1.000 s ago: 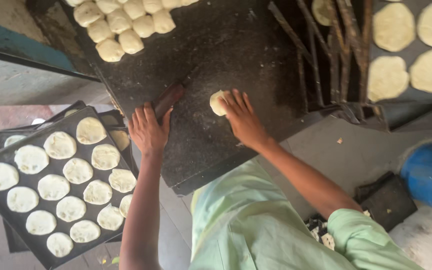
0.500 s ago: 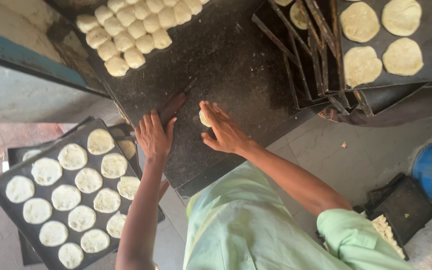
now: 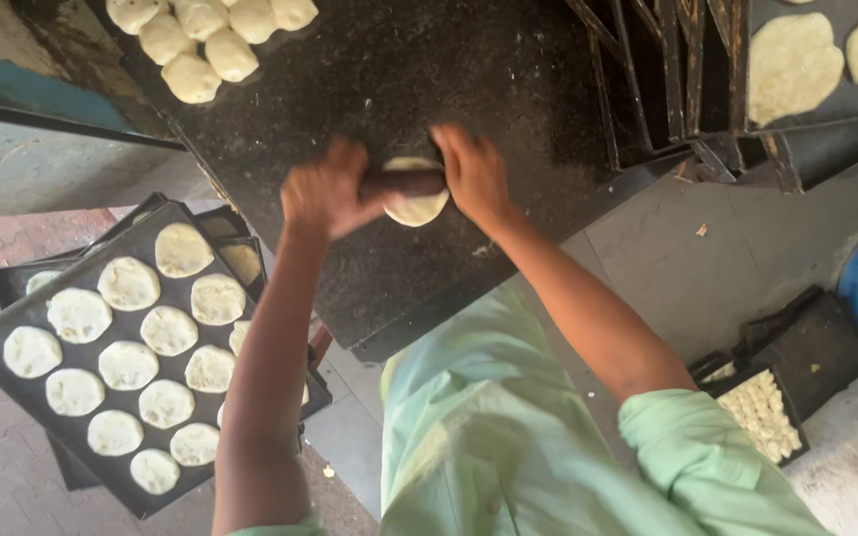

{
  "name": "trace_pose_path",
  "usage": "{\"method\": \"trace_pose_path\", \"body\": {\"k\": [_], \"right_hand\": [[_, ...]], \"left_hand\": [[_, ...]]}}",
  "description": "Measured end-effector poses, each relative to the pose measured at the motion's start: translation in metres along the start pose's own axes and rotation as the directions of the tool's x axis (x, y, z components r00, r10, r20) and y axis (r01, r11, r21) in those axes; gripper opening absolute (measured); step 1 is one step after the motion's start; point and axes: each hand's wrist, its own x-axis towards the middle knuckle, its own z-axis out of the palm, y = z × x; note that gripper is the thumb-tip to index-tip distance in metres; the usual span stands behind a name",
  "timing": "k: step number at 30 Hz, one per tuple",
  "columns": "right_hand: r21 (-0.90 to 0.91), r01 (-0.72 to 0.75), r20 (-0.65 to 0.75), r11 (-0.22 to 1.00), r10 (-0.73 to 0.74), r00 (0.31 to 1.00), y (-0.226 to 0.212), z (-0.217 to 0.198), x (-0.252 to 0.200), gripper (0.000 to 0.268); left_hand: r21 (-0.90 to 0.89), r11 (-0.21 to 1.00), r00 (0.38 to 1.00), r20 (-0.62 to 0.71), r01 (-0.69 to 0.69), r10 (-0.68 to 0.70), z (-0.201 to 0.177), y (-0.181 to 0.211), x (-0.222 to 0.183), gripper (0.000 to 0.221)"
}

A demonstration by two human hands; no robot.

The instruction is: The person flattens balls of dough using a rolling pin on a dark work surface and places the flattened dough onto metal baking trays.

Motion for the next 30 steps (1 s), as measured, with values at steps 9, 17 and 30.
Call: {"method": "trace_pose_path", "body": {"k": [9, 17, 30], "right_hand": [[0.258, 0.011, -0.088, 0.966, 0.012, 0.996, -0.024, -0.012, -0.067, 0.033], [0.383, -0.433, 0.572, 0.816, 0.159, 0.804, -0.056, -0.063, -0.004, 0.029], [-0.175, -0.164, -0.443, 0.971, 0.071, 0.894, 0.155, -0.377, 0.131, 0.044]], "left_hand": [[0.05, 0.98, 0.953, -0.226, -0.194, 0.201, 0.035, -0.001, -0.074, 0.053], [0.07, 0.882, 0.756, -0.549, 0.466, -0.356, 0.047, -0.005, -0.067, 0.064], [0.136, 0.868, 0.784, -0.513, 0.477, -0.35, 0.058, -0.008, -0.07, 0.059]]}}
